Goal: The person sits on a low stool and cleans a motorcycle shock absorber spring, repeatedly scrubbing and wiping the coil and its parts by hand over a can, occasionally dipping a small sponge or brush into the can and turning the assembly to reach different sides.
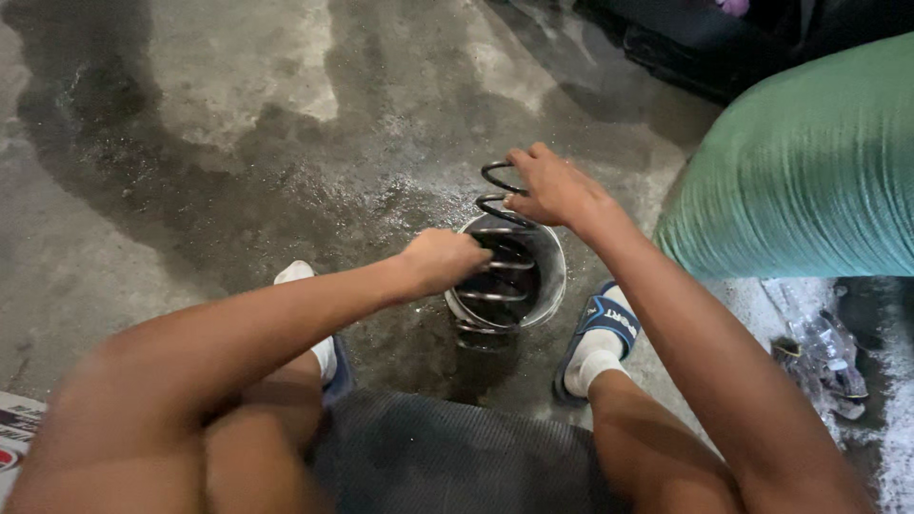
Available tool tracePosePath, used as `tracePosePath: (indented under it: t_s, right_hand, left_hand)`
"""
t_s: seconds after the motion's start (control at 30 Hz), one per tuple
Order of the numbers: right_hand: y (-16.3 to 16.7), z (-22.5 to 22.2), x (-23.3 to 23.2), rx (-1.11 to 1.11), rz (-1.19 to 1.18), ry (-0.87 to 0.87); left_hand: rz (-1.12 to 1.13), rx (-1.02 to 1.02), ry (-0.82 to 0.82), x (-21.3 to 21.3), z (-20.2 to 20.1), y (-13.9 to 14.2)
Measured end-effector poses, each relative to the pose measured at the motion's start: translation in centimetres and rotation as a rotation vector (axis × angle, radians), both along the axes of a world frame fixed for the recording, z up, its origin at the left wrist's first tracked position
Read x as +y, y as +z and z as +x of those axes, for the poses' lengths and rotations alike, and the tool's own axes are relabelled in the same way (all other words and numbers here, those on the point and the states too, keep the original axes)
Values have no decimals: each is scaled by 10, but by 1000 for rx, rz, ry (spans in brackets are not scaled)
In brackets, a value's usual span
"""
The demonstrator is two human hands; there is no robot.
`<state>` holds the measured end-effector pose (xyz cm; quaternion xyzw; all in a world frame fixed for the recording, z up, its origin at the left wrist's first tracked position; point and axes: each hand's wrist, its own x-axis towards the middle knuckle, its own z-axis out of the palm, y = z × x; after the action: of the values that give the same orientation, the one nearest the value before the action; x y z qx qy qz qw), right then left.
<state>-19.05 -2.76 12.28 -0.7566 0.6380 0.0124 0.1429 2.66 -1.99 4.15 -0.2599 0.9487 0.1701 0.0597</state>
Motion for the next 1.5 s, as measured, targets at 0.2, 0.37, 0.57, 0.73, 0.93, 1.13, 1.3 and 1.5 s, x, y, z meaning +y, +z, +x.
tracePosePath:
  t_s: [0.2, 0.37, 0.57, 0.73, 0.93, 1.13, 1.3, 1.5]
  right_hand:
    - [21, 8, 20, -132, -101, 78]
    - [-4, -7, 40, -108, 173, 187]
    - [-61, -66, 64, 108, 446, 177]
    - [-78, -126, 72, -31, 405, 1]
    - [-86, -171, 103, 1, 377, -105]
    - [-100, -184, 130, 1, 437, -125]
    - [-111, -184, 140, 43, 431, -123]
    - [-135, -187, 140, -20, 477, -44]
  left_hand:
    - [123, 384, 191, 4, 25, 1]
    - [256, 432, 94, 11, 9, 6]
    - [149, 51, -79, 32, -7, 10]
    - [-307, -111, -522, 52, -69, -24]
    - [-251, -426, -354, 75, -180, -68]
    - [-247, -521, -221, 41, -182, -75]
    - [-241, -571, -202, 37, -187, -82]
    - [-144, -607, -257, 26, -194, -96]
